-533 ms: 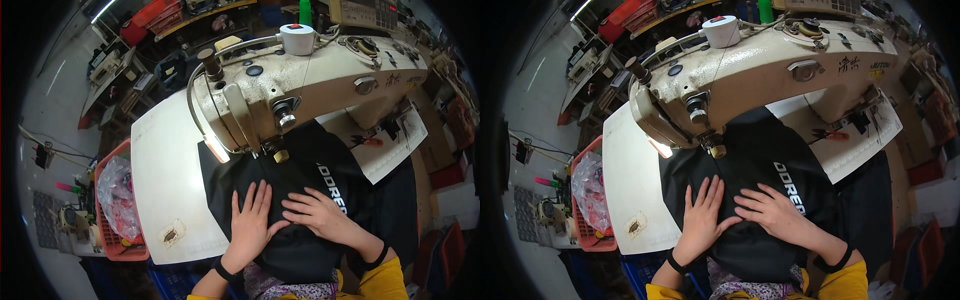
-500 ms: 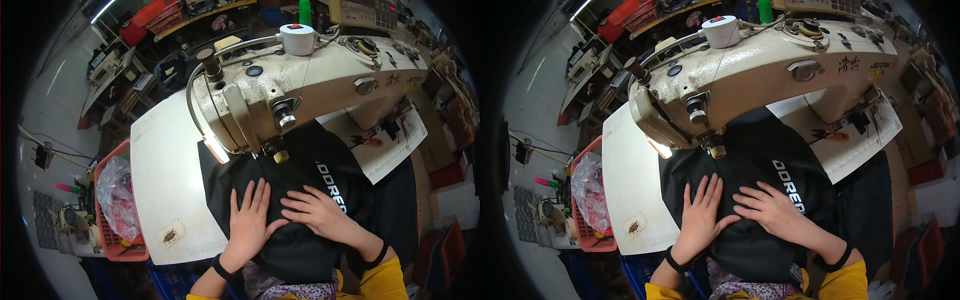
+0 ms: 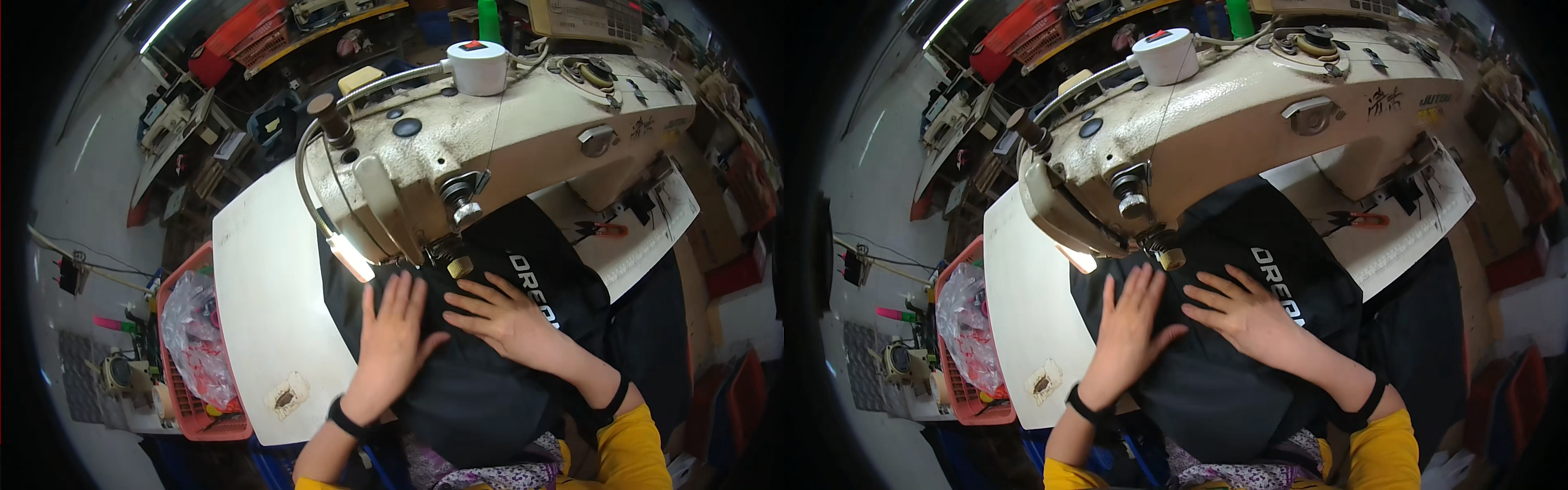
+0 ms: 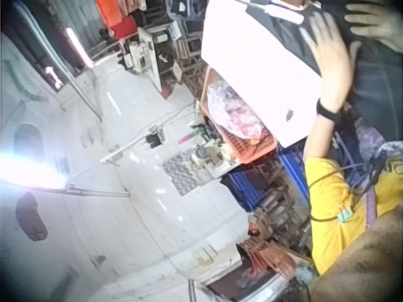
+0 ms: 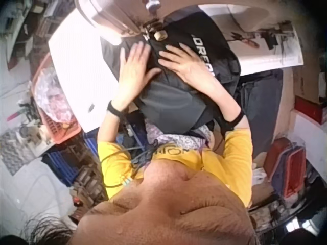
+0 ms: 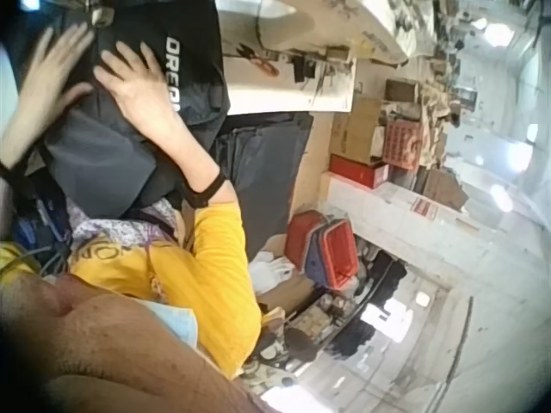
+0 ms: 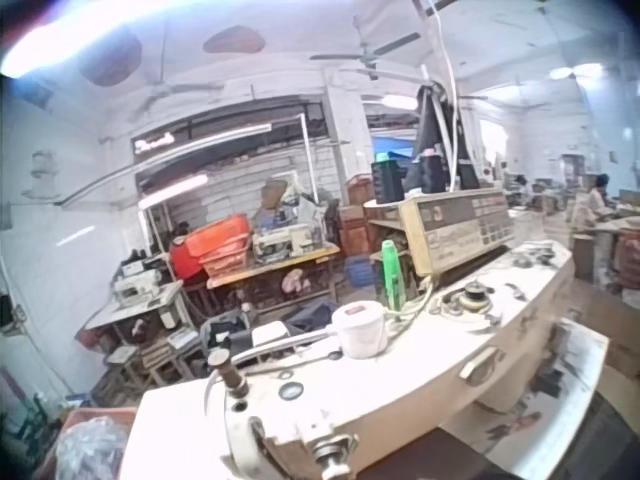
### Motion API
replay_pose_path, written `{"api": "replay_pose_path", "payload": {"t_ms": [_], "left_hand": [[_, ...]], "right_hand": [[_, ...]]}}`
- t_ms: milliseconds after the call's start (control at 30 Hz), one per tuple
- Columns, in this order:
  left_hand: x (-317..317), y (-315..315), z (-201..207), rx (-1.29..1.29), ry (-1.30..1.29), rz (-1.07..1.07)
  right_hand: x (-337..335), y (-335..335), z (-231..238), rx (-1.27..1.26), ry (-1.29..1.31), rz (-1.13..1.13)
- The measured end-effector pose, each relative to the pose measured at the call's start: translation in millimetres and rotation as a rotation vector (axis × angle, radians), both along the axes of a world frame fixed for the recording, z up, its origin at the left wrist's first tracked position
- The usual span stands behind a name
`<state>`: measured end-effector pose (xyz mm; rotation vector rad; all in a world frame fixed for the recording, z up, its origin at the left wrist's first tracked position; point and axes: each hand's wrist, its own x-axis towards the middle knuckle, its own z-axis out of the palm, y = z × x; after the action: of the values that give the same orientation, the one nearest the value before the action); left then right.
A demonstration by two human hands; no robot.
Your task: The recorder is operating an industrial sewing machine to stitch a black fabric bag.
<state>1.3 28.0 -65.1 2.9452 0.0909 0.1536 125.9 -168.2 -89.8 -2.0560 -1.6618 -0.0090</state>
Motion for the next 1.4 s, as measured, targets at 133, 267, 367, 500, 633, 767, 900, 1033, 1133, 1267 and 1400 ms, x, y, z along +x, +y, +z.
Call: {"api": "replay_pose_path", "payload": {"t_ms": [133, 267, 367, 500, 633, 767, 900, 1033, 1133, 1267, 1400], "left_hand": [[-29.3, -25.7, 13.0, -0.078, 0.042, -0.093], [-24.5, -20.1, 12.5, -0.074, 0.038, -0.086], [-11.3, -4.3, 11.1, -0.065, 0.056, -0.076], [-18.1, -10.0, 23.0, -0.12, 0.008, -0.186], [-47.1, -36.5, 29.1, -0.307, 0.092, -0.292], [-61.1, -19.8, 45.2, -0.209, 0.452, -0.141], [-54.6, -43.3, 32.3, -0.281, -0.085, 0.067], [-51.7, -48.1, 15.7, -0.079, 0.099, -0.079], [-49.1, -35.7, 11.4, -0.082, 0.117, -0.033], [-41.5, -19.1, 10.7, -0.066, 0.142, -0.037], [-30.7, 2.0, 11.5, -0.071, 0.175, -0.058]], "right_hand": [[-11.4, -19.7, 9.3, -0.054, -0.008, 0.014], [-7.3, -18.4, 5.2, -0.027, 0.002, -0.018], [-0.4, -10.6, 0.6, -0.021, 0.008, -0.065], [-4.2, -15.7, 3.3, -0.013, 0.005, 0.024], [-20.4, -43.4, 9.4, -0.015, 0.107, 0.16], [-23.5, -50.6, 15.0, -0.032, 0.077, 0.109], [-26.4, -47.9, 16.4, -0.038, 0.057, 0.102], [-24.2, -45.6, 15.5, -0.021, 0.056, 0.075], [-16.3, -39.1, 12.0, -0.004, 0.033, 0.065], [-6.7, -27.5, 10.1, -0.006, 0.005, 0.074], [1.9, -14.4, 7.0, -0.028, -0.013, 0.053]]}}
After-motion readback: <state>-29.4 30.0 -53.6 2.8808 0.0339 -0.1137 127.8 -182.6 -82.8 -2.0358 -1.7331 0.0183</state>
